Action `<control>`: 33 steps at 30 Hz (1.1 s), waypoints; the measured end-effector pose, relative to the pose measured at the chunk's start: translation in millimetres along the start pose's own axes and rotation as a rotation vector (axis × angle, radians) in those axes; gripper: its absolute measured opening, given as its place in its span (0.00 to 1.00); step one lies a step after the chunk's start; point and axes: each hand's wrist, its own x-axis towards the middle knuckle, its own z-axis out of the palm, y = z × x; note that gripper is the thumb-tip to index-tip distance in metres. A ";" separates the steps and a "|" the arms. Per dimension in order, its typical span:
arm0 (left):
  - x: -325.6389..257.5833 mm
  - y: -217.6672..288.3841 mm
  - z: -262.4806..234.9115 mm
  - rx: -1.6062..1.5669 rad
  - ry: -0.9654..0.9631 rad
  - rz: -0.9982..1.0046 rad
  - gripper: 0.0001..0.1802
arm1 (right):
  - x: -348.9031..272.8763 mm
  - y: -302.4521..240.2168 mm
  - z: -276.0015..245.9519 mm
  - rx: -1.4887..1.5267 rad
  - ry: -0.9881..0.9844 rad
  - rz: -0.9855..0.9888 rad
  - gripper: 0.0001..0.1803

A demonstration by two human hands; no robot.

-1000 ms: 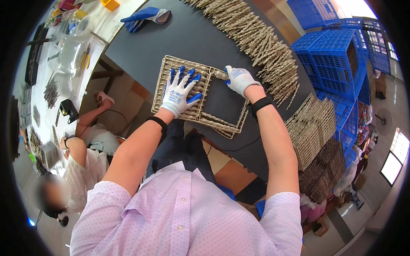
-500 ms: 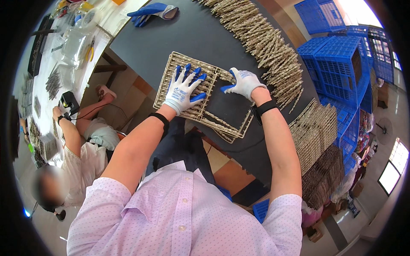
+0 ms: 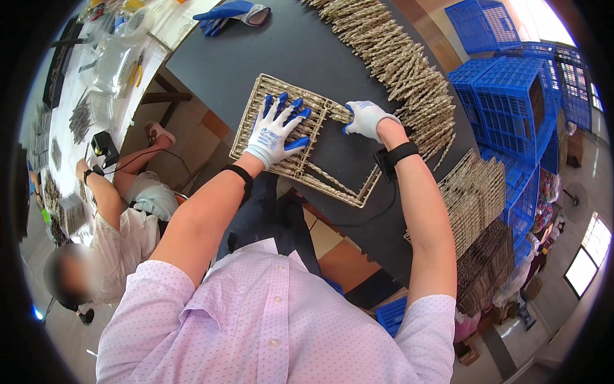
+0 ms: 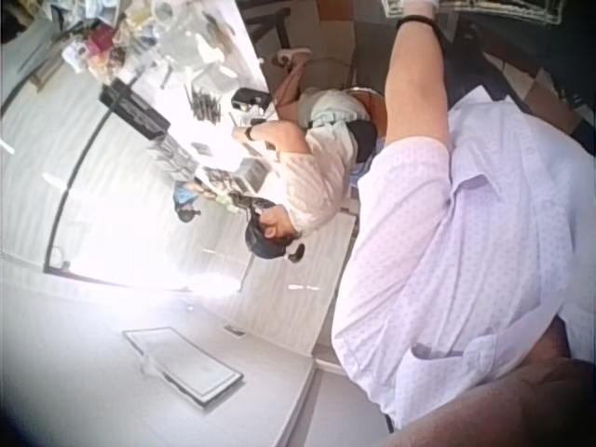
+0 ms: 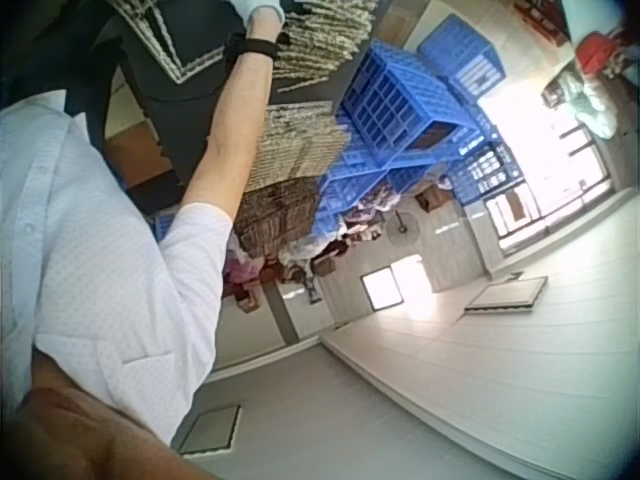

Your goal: The person is assembling small bamboo or straw mats into rectangular tray frames.

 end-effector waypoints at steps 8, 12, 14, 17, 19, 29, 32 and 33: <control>1.0 -5.9 -2.1 -0.026 -0.028 0.064 0.40 | -7.4 14.0 5.4 0.863 -0.350 0.119 0.26; 1.7 -6.1 -0.7 0.000 -0.044 0.039 0.40 | -12.5 -7.3 14.3 0.150 0.012 0.074 0.41; 2.9 -6.2 -0.4 0.001 -0.034 0.045 0.41 | -15.9 -16.9 21.3 -0.111 0.097 0.164 0.44; 3.2 -6.0 -0.9 -0.003 -0.022 0.046 0.40 | -17.3 -21.7 35.0 -0.238 0.089 0.219 0.42; 3.0 -6.3 -1.3 0.002 -0.051 0.033 0.40 | -22.3 -16.1 46.0 -0.296 0.231 0.166 0.36; 4.2 -6.9 0.0 -0.001 -0.024 0.044 0.40 | -14.9 13.5 45.8 -0.018 0.245 0.038 0.31; 5.7 -6.8 -1.3 0.000 -0.018 0.052 0.41 | -15.7 15.3 30.7 0.167 0.242 -0.014 0.33; 5.5 -6.7 -1.8 0.004 -0.020 0.053 0.40 | -14.6 13.6 27.2 0.203 0.260 -0.021 0.33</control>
